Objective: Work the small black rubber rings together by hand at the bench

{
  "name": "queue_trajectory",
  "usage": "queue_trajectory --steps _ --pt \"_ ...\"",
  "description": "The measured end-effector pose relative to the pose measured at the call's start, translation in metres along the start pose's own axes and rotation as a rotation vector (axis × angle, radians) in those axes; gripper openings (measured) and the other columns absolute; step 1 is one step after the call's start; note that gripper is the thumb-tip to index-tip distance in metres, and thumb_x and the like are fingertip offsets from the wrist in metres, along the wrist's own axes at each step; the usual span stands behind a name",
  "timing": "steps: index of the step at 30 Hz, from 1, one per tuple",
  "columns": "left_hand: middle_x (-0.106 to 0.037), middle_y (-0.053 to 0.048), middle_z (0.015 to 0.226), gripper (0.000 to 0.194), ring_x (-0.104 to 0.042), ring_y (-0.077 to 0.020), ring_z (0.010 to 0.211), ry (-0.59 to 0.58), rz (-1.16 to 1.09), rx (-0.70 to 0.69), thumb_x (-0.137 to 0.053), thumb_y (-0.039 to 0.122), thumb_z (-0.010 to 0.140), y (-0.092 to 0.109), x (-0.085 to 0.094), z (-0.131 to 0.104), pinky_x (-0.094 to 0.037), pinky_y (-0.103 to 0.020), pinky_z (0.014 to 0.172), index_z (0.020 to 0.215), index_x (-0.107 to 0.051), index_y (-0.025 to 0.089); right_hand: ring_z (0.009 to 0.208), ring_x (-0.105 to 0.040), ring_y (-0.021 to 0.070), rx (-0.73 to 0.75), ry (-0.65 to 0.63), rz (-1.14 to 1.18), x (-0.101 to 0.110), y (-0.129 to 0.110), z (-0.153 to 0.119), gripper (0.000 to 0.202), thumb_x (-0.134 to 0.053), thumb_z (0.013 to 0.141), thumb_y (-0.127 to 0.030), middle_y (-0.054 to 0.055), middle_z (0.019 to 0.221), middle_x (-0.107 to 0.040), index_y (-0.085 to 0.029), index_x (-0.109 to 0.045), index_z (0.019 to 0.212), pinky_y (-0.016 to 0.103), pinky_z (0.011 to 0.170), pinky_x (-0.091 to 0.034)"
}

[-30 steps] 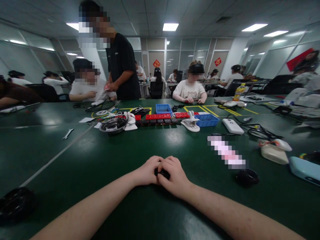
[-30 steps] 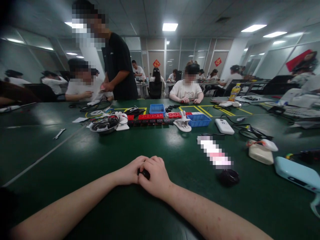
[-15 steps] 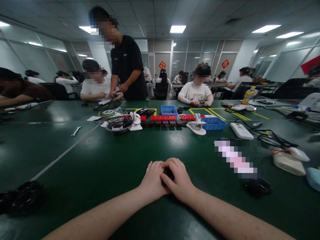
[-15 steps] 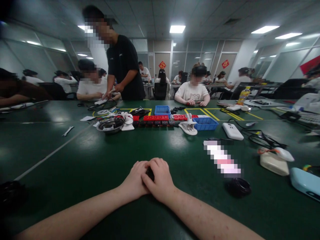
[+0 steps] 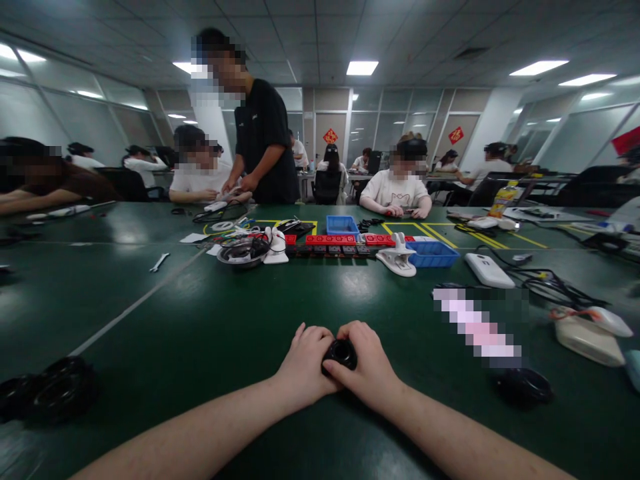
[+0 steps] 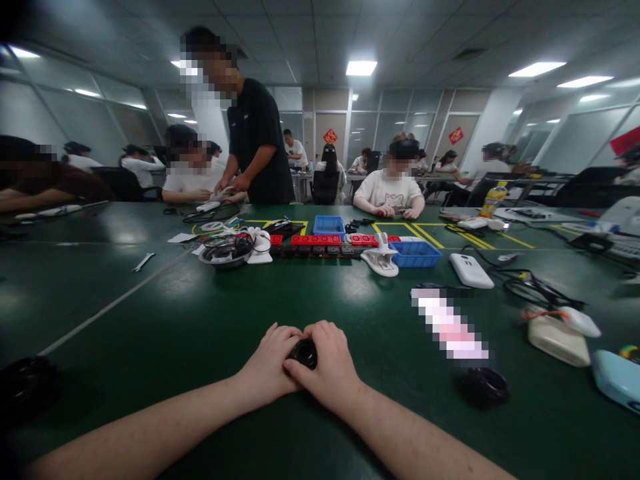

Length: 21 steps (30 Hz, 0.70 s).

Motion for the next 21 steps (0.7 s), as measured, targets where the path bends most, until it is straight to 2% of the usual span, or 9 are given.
queue_trajectory --steps 3,6,9,13,21 --pt "-0.051 -0.005 0.103 0.043 -0.045 -0.0237 0.102 -0.031 -0.043 -0.067 -0.068 0.031 0.058 0.001 -0.001 0.002 -0.026 -0.045 0.101 0.098 -0.057 0.018 0.079 -0.047 0.0191 0.010 -0.020 0.028 0.000 -0.003 -0.001 0.019 -0.059 0.066 -0.024 0.004 0.082 -0.053 -0.019 -0.049 0.081 0.035 0.072 -0.038" --pt "-0.049 -0.004 0.105 0.049 -0.044 -0.0233 0.102 -0.122 -0.092 -0.193 -0.071 0.030 0.054 0.005 -0.005 0.004 -0.035 -0.039 0.094 0.099 -0.056 0.020 0.082 -0.047 0.0186 0.147 -0.096 0.154 -0.001 -0.018 -0.003 0.020 -0.052 0.064 -0.018 0.003 0.085 -0.054 -0.019 -0.052 0.084 0.035 0.075 -0.037" --pt "-0.049 -0.002 0.105 0.055 -0.044 -0.0230 0.103 -0.215 -0.102 -0.288 -0.073 0.029 0.052 0.009 -0.009 0.003 -0.026 -0.044 0.101 0.103 -0.053 0.022 0.082 -0.048 0.0178 0.286 -0.171 0.272 -0.001 -0.034 -0.007 0.021 -0.046 0.063 -0.016 0.002 0.083 -0.058 -0.020 -0.053 0.082 0.035 0.078 -0.035" --pt "-0.047 -0.002 0.110 0.058 -0.041 -0.0244 0.110 -0.288 -0.114 -0.318 -0.071 0.032 0.055 0.011 -0.012 0.000 -0.010 -0.051 0.105 0.109 -0.049 0.024 0.083 -0.048 0.0183 0.334 -0.170 0.290 0.001 -0.041 -0.008 0.016 -0.044 0.067 -0.018 0.001 0.076 -0.060 -0.020 -0.055 0.079 0.037 0.081 -0.033" --pt "-0.048 -0.004 0.109 0.059 -0.042 -0.0252 0.109 -0.297 -0.075 -0.320 -0.072 0.032 0.054 0.012 -0.015 0.000 -0.012 -0.050 0.105 0.108 -0.051 0.023 0.082 -0.049 0.0180 0.355 -0.158 0.240 0.000 -0.042 -0.010 0.010 -0.052 0.074 -0.028 0.001 0.075 -0.061 -0.021 -0.054 0.079 0.037 0.081 -0.034"
Point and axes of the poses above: each hand's wrist, its own z-axis towards the middle knuckle, its own x-axis out of the back of the hand, y = z × x, the point moved 10 cm from there along z, towards the middle knuckle
